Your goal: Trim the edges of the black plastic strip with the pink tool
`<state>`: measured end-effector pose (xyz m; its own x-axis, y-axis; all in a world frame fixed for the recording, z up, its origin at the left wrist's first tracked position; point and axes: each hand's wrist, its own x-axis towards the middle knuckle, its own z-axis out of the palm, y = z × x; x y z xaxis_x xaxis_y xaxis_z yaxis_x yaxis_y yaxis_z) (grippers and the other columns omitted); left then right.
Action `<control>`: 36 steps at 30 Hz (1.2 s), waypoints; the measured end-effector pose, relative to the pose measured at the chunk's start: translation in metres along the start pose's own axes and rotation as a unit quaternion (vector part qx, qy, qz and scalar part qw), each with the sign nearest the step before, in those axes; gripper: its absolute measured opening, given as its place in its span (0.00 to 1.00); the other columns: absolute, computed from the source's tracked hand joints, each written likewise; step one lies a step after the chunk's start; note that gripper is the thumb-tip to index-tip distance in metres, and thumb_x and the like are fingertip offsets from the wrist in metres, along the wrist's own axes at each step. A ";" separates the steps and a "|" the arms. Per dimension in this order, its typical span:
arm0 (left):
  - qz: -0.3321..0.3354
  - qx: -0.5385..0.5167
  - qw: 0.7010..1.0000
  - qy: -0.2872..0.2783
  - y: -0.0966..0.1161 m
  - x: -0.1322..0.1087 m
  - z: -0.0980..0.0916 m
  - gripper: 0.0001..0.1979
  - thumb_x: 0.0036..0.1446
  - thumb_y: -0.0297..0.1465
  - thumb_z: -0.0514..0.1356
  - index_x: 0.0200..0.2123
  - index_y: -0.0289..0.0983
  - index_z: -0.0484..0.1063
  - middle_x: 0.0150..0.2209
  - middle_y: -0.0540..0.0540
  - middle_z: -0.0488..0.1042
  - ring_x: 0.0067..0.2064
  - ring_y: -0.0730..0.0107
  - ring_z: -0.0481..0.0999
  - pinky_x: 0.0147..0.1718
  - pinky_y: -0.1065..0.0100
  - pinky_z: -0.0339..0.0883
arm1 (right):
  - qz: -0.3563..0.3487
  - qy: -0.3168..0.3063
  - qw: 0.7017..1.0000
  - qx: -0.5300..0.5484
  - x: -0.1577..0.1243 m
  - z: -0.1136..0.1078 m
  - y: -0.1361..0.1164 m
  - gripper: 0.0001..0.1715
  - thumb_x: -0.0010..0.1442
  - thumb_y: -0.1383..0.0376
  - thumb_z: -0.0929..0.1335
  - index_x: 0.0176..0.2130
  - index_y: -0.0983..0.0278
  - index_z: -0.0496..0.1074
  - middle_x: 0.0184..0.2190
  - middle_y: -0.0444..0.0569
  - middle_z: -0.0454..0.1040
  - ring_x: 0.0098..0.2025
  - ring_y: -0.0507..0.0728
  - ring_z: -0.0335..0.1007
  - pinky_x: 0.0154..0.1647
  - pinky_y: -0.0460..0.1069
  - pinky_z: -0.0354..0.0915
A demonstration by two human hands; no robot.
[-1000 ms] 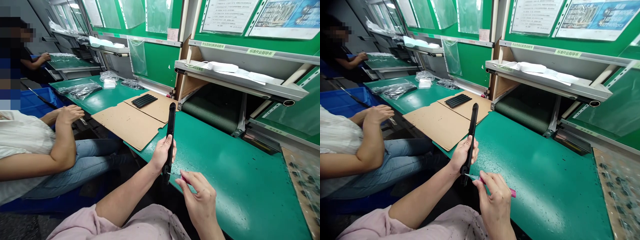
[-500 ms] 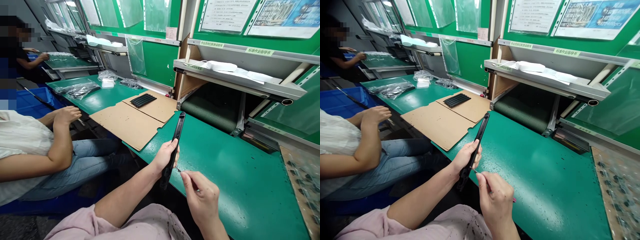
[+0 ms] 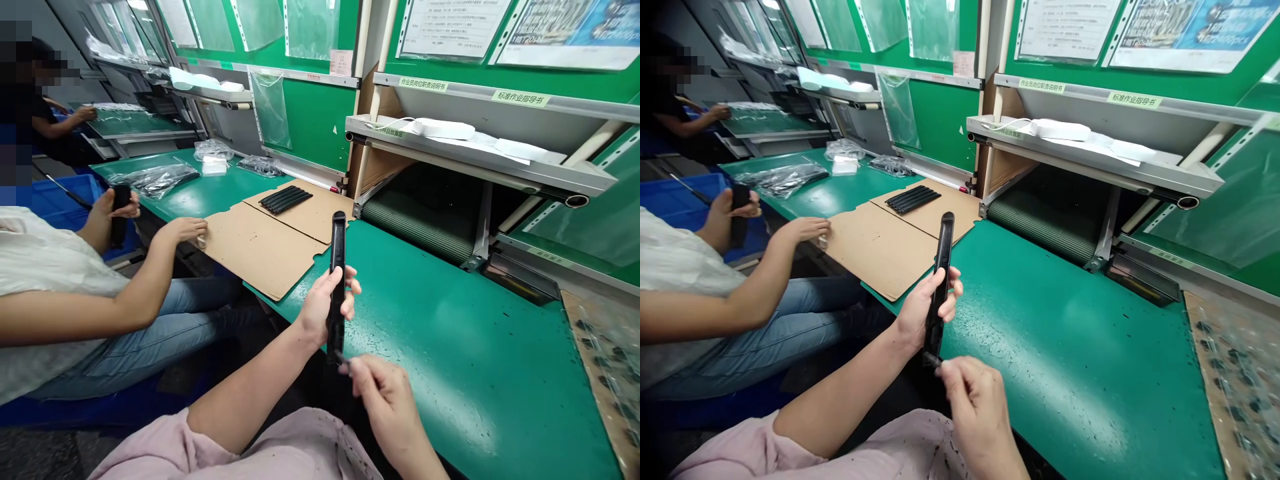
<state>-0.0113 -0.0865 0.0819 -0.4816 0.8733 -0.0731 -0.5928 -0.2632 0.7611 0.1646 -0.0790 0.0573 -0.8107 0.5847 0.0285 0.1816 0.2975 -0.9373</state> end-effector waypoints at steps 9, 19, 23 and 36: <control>-0.075 -0.111 0.988 -0.074 0.007 -0.004 0.005 0.21 0.69 0.41 0.46 0.49 0.32 0.70 0.28 0.51 0.62 0.19 0.84 0.54 0.16 0.78 0.54 | -0.003 0.033 0.992 -0.119 0.008 -0.018 0.016 0.20 0.69 0.49 0.60 0.36 0.58 0.71 0.30 0.42 0.67 0.31 0.53 0.62 0.32 0.48 0.54; -0.135 -0.028 0.984 -0.115 -0.001 -0.011 0.011 0.19 0.67 0.43 0.49 0.47 0.35 0.70 0.27 0.52 0.61 0.19 0.84 0.51 0.16 0.78 0.50 | 0.048 -0.134 0.989 0.046 0.021 -0.028 0.024 0.26 0.66 0.45 0.62 0.28 0.62 0.61 0.24 0.40 0.58 0.28 0.52 0.51 0.29 0.48 0.48; -0.152 -0.010 0.981 -0.120 -0.001 -0.015 0.015 0.19 0.67 0.43 0.50 0.47 0.34 0.70 0.27 0.52 0.61 0.19 0.84 0.51 0.16 0.78 0.50 | 0.066 -0.193 0.975 0.093 0.026 -0.034 0.022 0.27 0.65 0.45 0.63 0.27 0.63 0.62 0.23 0.41 0.60 0.27 0.51 0.53 0.28 0.47 0.50; -0.192 -0.129 0.973 -0.003 -0.005 -0.011 0.018 0.20 0.69 0.42 0.46 0.41 0.33 0.68 0.22 0.56 0.55 0.17 0.84 0.48 0.12 0.79 0.49 | -0.245 0.228 0.930 -0.150 0.013 0.016 0.051 0.07 0.70 0.64 0.61 0.42 0.63 0.67 0.30 0.47 0.71 0.30 0.54 0.68 0.30 0.47 0.64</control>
<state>0.0084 -0.0880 0.0908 -0.1902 0.9296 -0.3157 -0.8708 -0.0113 0.4914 0.1544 -0.0688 0.0045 -0.5293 0.5618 0.6358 0.0546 0.7704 -0.6352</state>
